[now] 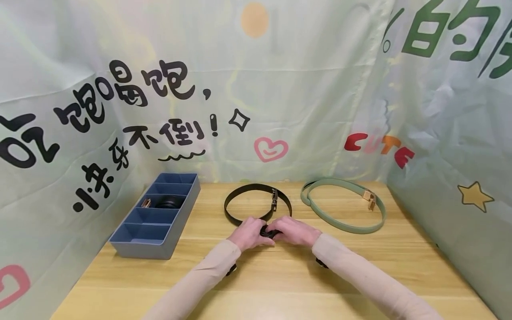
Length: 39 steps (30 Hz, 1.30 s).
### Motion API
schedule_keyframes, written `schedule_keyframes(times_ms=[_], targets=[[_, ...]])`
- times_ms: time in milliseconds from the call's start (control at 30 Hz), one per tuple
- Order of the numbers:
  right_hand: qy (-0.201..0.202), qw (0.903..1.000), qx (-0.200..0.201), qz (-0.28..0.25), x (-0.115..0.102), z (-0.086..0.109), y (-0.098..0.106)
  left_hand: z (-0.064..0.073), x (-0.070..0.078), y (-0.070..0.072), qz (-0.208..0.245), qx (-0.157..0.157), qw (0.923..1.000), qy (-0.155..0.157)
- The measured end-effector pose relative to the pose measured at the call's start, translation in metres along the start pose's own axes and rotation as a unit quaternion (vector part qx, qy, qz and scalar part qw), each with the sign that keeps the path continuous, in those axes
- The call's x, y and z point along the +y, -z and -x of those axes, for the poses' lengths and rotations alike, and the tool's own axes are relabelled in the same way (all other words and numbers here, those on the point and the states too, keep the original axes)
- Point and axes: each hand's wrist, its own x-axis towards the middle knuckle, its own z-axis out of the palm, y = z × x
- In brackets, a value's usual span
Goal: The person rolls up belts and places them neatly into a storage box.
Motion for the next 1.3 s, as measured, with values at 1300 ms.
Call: schedule_keyframes(times_ms=[1300], targets=[[-0.017,0.9991,0.005,0.039,-0.003,0.014,-0.001,-0.006,0.007,0.007,-0.009,-0.052,0.9985,-0.015]])
